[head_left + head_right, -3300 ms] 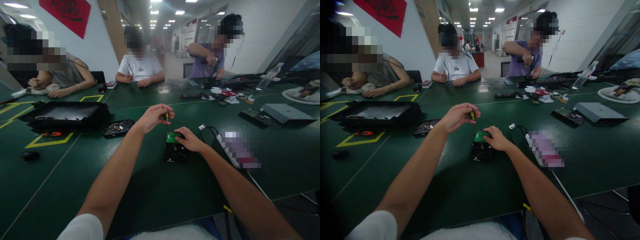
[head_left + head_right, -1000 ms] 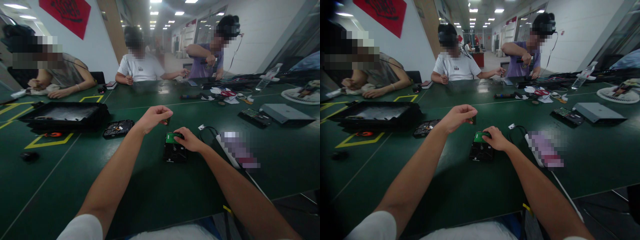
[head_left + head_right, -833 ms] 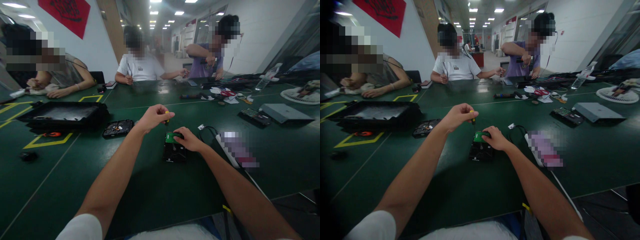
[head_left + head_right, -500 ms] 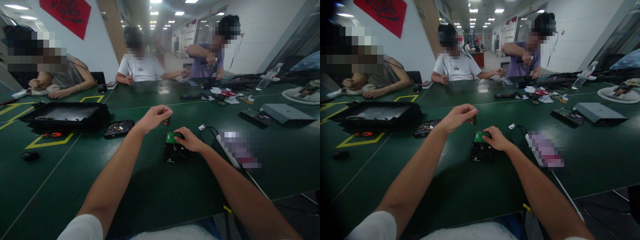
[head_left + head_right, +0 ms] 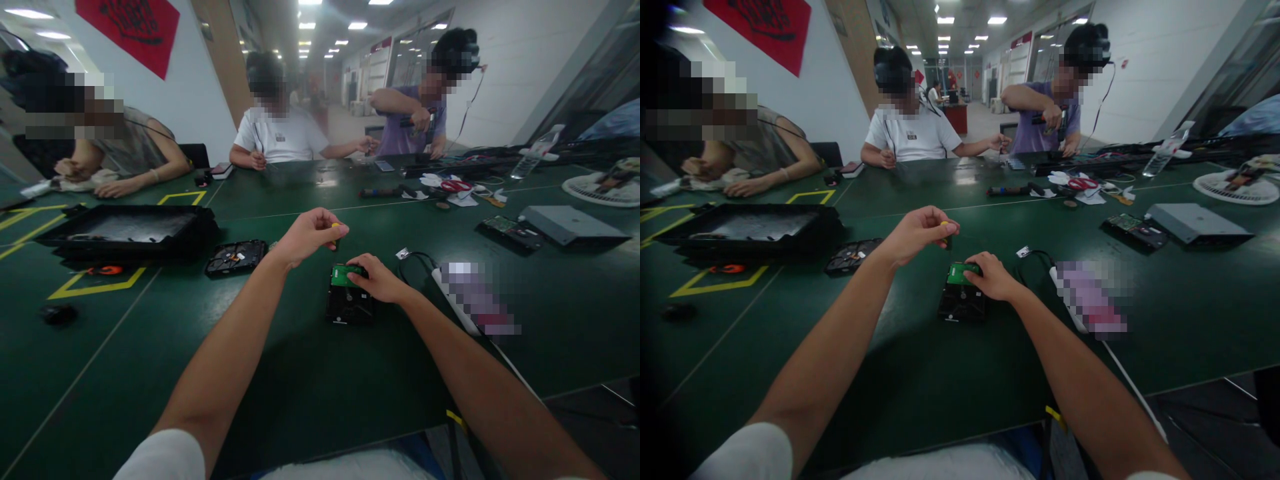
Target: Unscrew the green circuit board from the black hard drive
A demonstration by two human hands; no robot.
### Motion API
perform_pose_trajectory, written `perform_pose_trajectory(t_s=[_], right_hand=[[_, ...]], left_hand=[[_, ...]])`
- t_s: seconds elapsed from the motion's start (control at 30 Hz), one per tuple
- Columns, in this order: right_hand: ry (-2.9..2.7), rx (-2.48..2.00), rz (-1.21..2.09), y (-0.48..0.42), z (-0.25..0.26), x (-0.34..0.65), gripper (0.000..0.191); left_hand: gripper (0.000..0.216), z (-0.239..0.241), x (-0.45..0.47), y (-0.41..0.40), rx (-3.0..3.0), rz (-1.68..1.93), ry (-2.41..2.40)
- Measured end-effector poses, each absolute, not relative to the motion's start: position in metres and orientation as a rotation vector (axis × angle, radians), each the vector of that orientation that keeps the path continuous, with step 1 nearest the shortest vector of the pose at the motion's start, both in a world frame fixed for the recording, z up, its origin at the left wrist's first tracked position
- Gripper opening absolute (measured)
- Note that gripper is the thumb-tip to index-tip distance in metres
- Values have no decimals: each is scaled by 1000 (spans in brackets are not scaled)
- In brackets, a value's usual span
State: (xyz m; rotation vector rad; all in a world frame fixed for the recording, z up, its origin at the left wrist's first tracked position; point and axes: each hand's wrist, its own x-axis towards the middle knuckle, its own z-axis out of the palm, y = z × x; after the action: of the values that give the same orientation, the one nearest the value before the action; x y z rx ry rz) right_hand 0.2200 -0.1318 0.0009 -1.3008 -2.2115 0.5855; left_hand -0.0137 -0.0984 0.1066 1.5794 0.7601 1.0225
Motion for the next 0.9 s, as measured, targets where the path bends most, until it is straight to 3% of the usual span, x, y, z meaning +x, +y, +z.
perform_pose_trajectory(t_s=[0.43,0.9], right_hand=[[-2198,-1287,576,-131,-3,222,33],[-2210,-1292,609,-132,2,222,35]], left_hand=[[29,107,-18,-94,1431,980,675],[34,104,-17,-93,1683,1068,828]])
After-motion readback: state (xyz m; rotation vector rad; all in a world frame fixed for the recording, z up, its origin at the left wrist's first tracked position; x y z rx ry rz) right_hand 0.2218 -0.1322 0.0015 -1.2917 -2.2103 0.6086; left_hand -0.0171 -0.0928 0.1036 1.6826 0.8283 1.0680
